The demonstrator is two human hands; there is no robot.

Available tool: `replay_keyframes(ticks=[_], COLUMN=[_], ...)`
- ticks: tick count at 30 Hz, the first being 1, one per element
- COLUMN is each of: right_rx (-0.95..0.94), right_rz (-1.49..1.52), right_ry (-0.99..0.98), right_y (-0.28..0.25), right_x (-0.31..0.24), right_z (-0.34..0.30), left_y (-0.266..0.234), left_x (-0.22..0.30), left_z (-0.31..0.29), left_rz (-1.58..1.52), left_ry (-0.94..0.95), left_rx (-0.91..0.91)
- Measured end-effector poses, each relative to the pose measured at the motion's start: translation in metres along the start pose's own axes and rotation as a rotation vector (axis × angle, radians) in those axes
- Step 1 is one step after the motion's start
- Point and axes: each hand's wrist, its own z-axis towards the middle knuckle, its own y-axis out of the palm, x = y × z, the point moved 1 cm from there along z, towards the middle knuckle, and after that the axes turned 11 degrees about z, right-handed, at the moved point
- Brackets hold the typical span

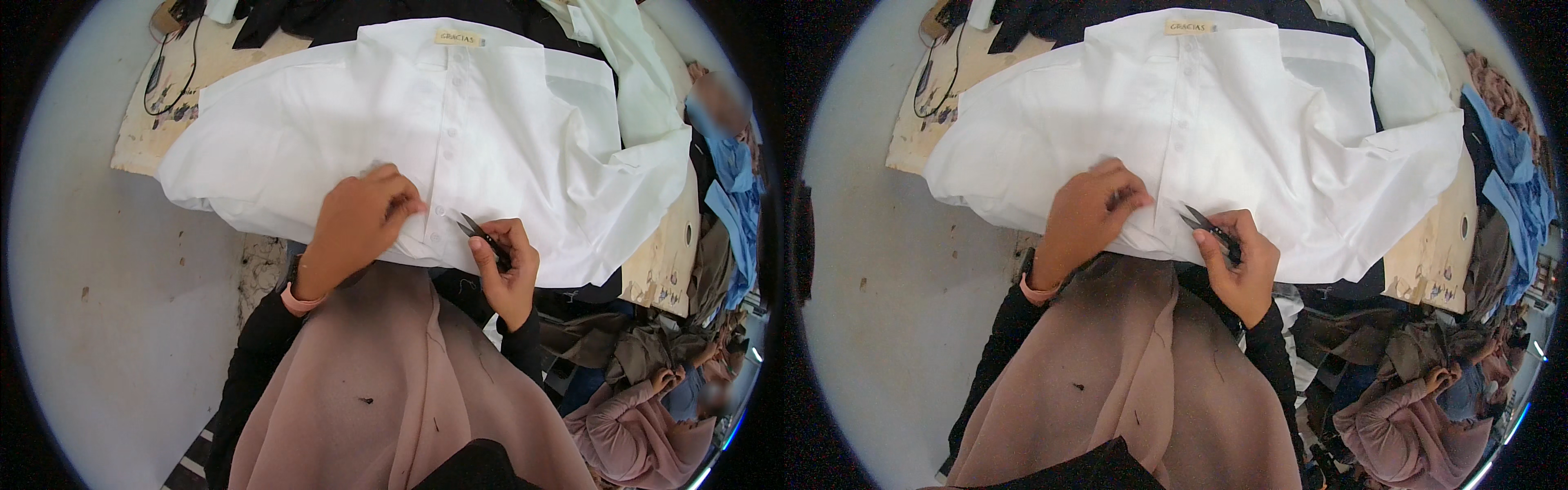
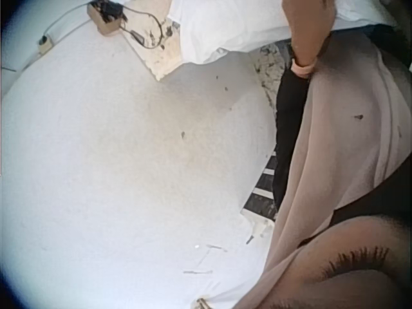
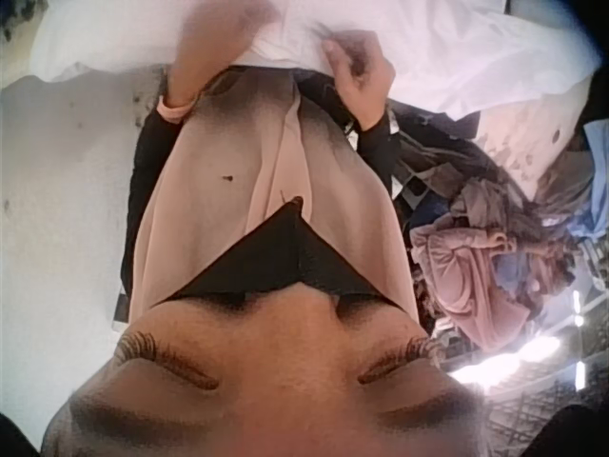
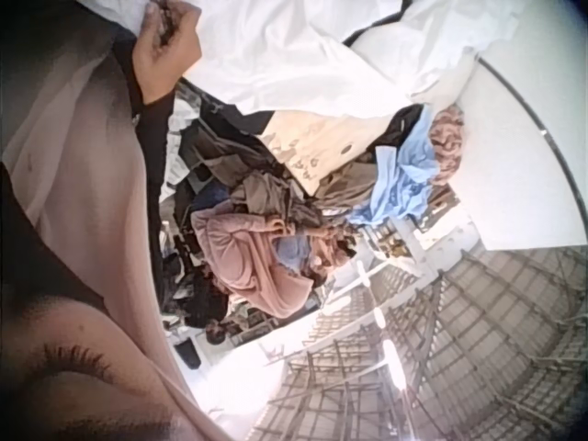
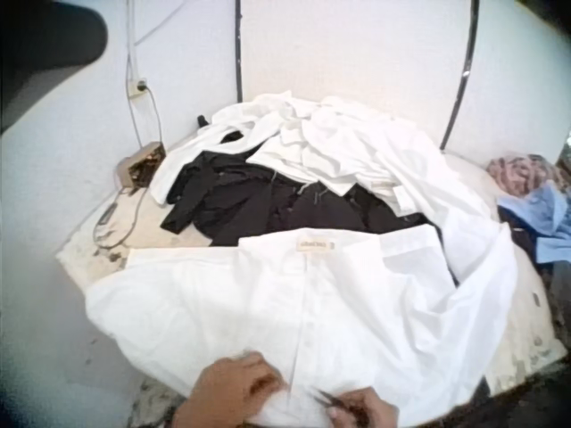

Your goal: The person uses shears to cut a white shirt on a worktable. They repeatedly lift, fold, and trim sections of the shirt, including the collar and front placket, while handling the fabric with both hands.

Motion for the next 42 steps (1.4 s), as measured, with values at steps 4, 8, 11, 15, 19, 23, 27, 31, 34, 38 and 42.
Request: replay_keyframes(ticks=[4,8,11,15,19,23,27,31,34,38,42], right_rx=[0.040,0.035,0.020,0.030,0.004,-0.069,0.017,0.039,-0.015,0.016,0.001], right_rz=[0.124,0.176,0.142,0.135,0.114,0.009,-0.179,-0.422,-0.532,-0.590,-0.741], right_ry=[0.057,0.096,0.086,0.054,0.140,0.216,0.069,-0.059,0.037,-0.028,-0.181], right_y=[-0.002,-0.004,-0.002,-0.002,-0.004,-0.003,-0.002,0.007,0.016,0.025,0.029], right_x=[-0.001,-0.002,0.000,0.000,-0.005,-0.013,-0.023,-0.029,-0.031,-0.028,-0.022], right_z=[-0.001,0.000,0.005,0.006,0.004,0.006,0.028,0.058,0.069,0.075,0.077], left_y=[-0.003,0.002,0.007,0.001,-0.014,-0.021,-0.017,-0.008,-0.006,-0.007,-0.007], left_x=[-0.002,0.005,0.001,-0.010,-0.010,0.003,0.010,0.001,-0.005,-0.011,-0.014], left_z=[0.004,0.004,0.011,0.019,0.018,0.013,0.029,0.059,0.073,0.087,0.095], left_rz=[-0.016,0.088,0.166,0.108,0.167,0.399,0.500,0.417,0.383,0.346,0.310], left_ry=[-0.131,0.086,0.196,-0.004,-0.217,-0.200,0.134,0.335,0.362,0.350,0.337], left_rx=[0.179,0.174,0.078,0.131,0.103,0.083,0.374,0.223,0.171,0.104,0.074])
